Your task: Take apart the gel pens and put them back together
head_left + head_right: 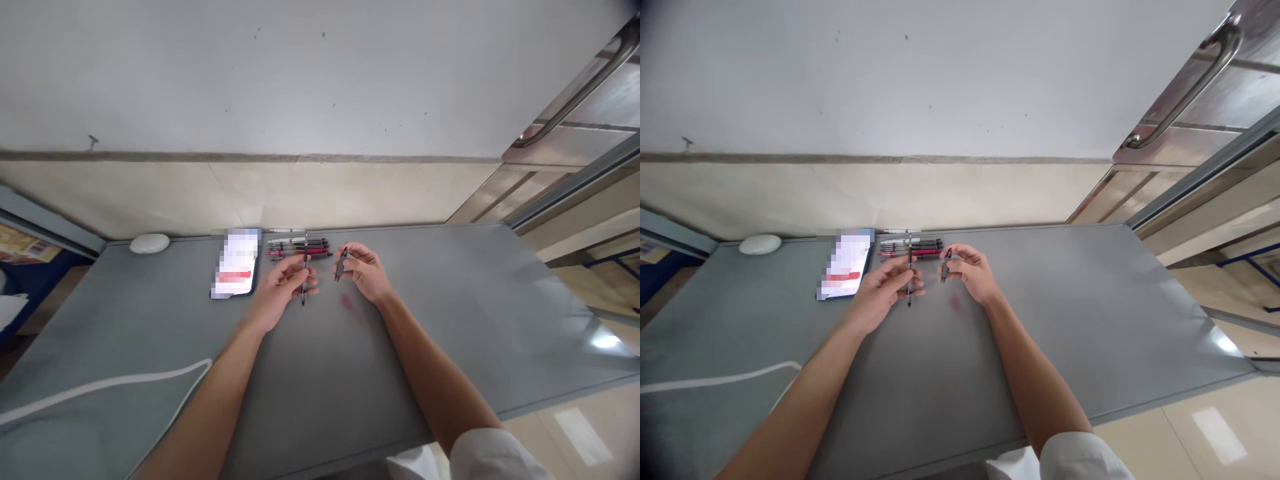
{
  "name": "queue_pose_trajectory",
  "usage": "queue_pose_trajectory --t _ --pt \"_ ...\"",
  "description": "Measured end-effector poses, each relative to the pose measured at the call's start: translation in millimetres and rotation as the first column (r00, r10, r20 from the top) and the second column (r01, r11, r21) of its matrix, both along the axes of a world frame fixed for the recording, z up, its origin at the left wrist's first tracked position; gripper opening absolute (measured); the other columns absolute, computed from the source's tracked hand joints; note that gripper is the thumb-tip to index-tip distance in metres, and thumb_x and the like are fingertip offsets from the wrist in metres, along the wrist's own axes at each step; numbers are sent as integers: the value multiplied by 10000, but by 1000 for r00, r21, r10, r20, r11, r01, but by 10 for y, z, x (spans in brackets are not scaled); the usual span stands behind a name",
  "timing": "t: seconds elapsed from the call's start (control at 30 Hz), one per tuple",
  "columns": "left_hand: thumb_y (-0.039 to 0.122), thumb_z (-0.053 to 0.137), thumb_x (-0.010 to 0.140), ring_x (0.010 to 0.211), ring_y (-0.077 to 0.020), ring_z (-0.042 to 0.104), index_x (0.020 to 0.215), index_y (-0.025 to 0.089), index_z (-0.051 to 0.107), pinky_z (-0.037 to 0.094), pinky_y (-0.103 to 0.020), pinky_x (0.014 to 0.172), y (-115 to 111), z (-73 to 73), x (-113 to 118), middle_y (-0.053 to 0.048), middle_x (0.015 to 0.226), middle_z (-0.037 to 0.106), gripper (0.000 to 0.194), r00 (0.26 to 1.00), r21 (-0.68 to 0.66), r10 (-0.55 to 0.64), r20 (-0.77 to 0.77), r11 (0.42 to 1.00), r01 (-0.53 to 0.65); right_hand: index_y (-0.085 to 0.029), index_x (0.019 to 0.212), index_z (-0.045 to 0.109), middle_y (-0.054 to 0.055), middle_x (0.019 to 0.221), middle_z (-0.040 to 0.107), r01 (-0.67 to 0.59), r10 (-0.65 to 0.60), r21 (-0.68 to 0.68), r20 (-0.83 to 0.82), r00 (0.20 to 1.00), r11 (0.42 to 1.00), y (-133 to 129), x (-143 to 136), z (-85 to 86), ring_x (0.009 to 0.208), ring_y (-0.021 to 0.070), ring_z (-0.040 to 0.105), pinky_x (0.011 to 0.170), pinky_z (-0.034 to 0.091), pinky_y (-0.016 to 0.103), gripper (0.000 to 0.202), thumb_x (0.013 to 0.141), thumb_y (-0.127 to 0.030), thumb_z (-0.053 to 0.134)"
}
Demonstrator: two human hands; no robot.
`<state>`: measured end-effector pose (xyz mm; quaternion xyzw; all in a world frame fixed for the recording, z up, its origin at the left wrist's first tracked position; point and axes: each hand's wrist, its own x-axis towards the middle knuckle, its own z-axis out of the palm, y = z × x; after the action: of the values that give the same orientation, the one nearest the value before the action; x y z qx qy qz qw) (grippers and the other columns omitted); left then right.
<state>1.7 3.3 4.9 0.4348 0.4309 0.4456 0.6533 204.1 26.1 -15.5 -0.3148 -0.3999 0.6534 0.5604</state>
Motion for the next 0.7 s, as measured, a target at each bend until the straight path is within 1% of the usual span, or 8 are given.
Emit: queue_pose_trajectory --t 0.13,0.23,0.3,0.4,0.5,0.57,0.7 --pt "374 684 802 850 -199 666 1152 194 613 588 -412 772 47 65 -23 -66 992 650 400 981 90 -47 -190 994 66 -233 862 623 -35 858 640 88 -90 40 31 996 995 -4 -55 16 664 128 673 618 575 301 225 676 -238 750" --pt "397 662 807 814 -205 676 1114 212 648 574 -381 751 108 127 -64 -67 953 675 358 927 136 -103 -359 977 161 -238 851 597 -38 865 634 184 -186 41 36 982 982 -11 -132 50 699 125 671 646 575 302 237 672 -257 751" --pt "404 643 815 777 -197 672 1079 223 673 561 -362 741 158 177 -97 -63 932 689 321 890 154 -152 -431 959 238 -242 842 574 -42 875 619 248 -250 38 29 968 968 -14 -180 83 719 122 668 660 576 305 249 668 -269 751" --pt "410 640 809 738 -192 664 1089 240 690 537 -338 720 236 238 -152 -58 942 702 332 845 163 -198 -496 935 315 -246 842 548 -44 878 599 332 -332 25 6 943 943 -11 -220 135 739 119 664 669 575 299 260 672 -279 742" --pt "409 635 810 695 -191 653 1113 260 694 507 -311 684 300 260 -203 -36 837 707 343 781 149 -223 -583 916 373 -246 844 530 -39 870 582 408 -407 -5 -34 913 913 1 -221 179 748 115 658 661 571 275 269 675 -282 736" --pt "403 632 812 692 -194 651 1129 272 692 493 -299 677 328 259 -225 -23 786 708 348 753 147 -220 -620 910 387 -250 847 522 -37 883 573 447 -448 -20 -49 893 894 8 -210 201 752 112 652 655 570 267 269 679 -286 730" --pt "374 673 768 689 -209 656 1106 278 714 485 -288 642 348 246 -228 -24 771 723 354 763 136 -233 -602 912 386 -253 853 513 -22 929 579 514 -516 -39 -46 856 857 16 -184 219 783 123 652 653 573 268 276 683 -301 724"
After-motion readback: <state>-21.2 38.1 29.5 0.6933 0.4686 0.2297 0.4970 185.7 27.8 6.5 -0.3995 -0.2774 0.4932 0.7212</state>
